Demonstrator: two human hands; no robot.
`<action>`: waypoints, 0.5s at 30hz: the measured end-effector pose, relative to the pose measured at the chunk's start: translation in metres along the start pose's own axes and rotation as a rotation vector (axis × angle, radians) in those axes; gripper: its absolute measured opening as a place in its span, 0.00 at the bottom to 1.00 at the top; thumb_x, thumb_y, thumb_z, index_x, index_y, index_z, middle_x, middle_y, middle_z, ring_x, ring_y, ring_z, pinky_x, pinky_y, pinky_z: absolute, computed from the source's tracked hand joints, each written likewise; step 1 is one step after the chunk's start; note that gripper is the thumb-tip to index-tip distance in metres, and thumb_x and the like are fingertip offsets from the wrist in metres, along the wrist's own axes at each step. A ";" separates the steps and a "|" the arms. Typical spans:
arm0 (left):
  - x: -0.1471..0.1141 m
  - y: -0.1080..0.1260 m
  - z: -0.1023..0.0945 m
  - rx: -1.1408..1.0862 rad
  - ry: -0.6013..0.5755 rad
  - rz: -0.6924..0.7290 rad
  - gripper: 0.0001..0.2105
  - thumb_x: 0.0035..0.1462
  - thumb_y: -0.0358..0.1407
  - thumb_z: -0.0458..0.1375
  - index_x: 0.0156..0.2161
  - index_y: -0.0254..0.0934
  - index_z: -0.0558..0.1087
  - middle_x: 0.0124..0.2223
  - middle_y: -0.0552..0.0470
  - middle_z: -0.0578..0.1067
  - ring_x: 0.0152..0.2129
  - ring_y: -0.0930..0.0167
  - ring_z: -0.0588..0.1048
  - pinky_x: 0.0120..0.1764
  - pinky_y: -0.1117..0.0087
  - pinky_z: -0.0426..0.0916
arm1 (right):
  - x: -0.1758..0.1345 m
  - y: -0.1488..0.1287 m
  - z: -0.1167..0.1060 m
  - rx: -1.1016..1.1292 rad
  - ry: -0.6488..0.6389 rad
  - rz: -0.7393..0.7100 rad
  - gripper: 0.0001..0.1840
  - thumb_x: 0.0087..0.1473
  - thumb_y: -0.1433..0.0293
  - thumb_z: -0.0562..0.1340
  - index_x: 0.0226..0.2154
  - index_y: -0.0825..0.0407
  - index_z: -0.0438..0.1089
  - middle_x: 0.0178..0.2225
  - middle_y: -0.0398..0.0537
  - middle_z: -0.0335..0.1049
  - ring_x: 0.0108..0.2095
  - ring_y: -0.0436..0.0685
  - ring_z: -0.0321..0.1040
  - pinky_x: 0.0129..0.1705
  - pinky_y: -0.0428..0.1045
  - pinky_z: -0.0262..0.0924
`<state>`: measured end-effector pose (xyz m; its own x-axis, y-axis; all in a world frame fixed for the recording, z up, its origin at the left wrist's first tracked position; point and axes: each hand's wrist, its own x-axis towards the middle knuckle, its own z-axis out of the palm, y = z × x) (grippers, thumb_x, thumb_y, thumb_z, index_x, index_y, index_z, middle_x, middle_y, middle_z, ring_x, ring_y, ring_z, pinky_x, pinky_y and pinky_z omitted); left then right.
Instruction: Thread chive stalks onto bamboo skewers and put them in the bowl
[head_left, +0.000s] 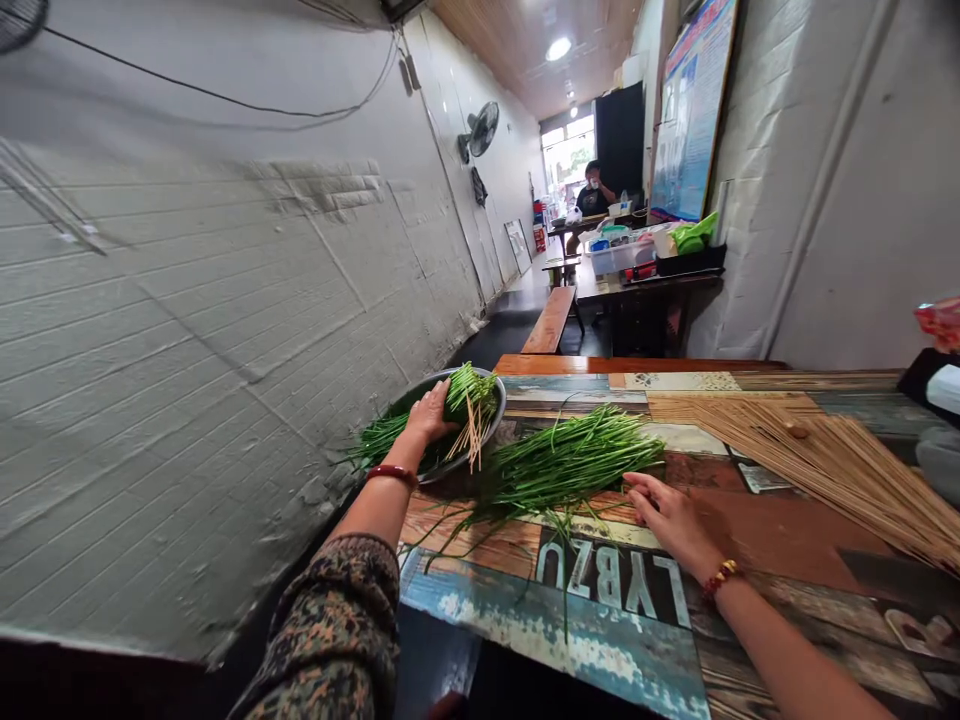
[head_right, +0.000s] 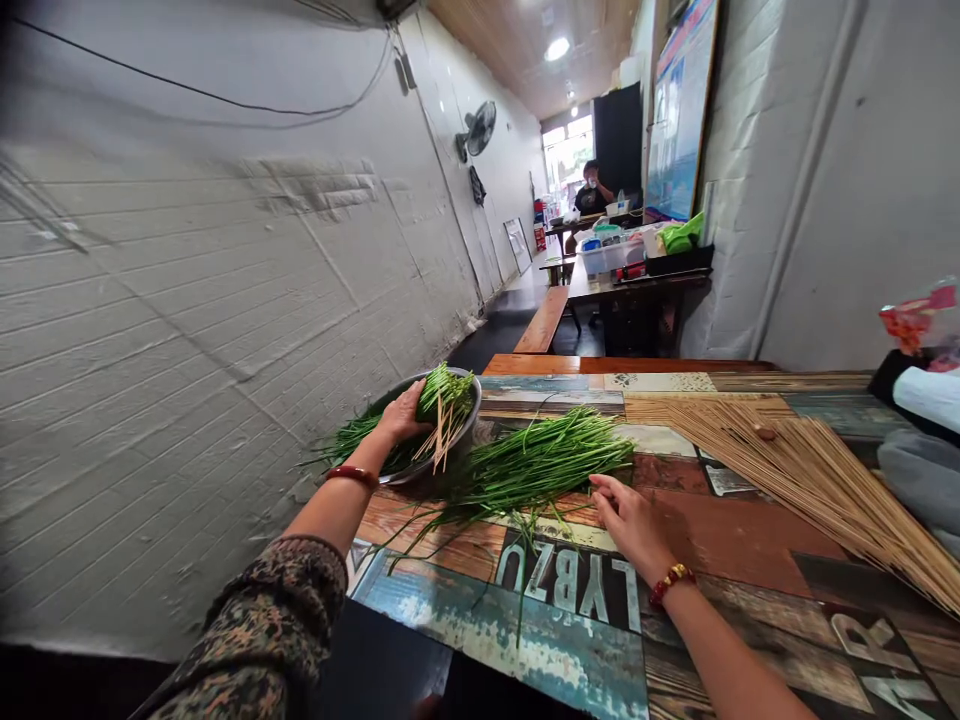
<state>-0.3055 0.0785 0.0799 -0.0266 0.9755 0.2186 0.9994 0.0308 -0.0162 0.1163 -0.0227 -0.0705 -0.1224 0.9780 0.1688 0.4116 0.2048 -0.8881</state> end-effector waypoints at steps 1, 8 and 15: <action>-0.003 0.000 -0.003 0.013 -0.005 -0.018 0.50 0.39 0.39 0.67 0.65 0.40 0.45 0.66 0.40 0.51 0.61 0.56 0.55 0.58 0.56 0.54 | 0.000 0.002 0.000 -0.008 -0.005 0.001 0.23 0.55 0.58 0.52 0.47 0.54 0.68 0.32 0.50 0.74 0.26 0.56 0.71 0.30 0.51 0.64; -0.059 0.012 -0.018 -0.046 0.249 -0.080 0.39 0.52 0.39 0.58 0.65 0.32 0.45 0.64 0.39 0.55 0.61 0.62 0.55 0.60 0.60 0.52 | -0.003 0.006 -0.004 -0.029 -0.015 -0.035 0.22 0.54 0.59 0.53 0.46 0.53 0.70 0.33 0.50 0.75 0.27 0.57 0.71 0.31 0.51 0.64; -0.146 0.030 0.010 -0.106 0.182 0.000 0.20 0.59 0.39 0.51 0.55 0.36 0.66 0.52 0.44 0.72 0.49 0.64 0.70 0.53 0.60 0.60 | -0.005 0.006 -0.004 -0.072 -0.001 -0.075 0.23 0.55 0.59 0.52 0.46 0.53 0.70 0.32 0.50 0.76 0.27 0.55 0.72 0.29 0.49 0.63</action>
<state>-0.2717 -0.0608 0.0378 -0.0315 0.9196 0.3915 0.9964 -0.0018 0.0844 0.1230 -0.0259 -0.0753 -0.1558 0.9599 0.2332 0.4647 0.2796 -0.8402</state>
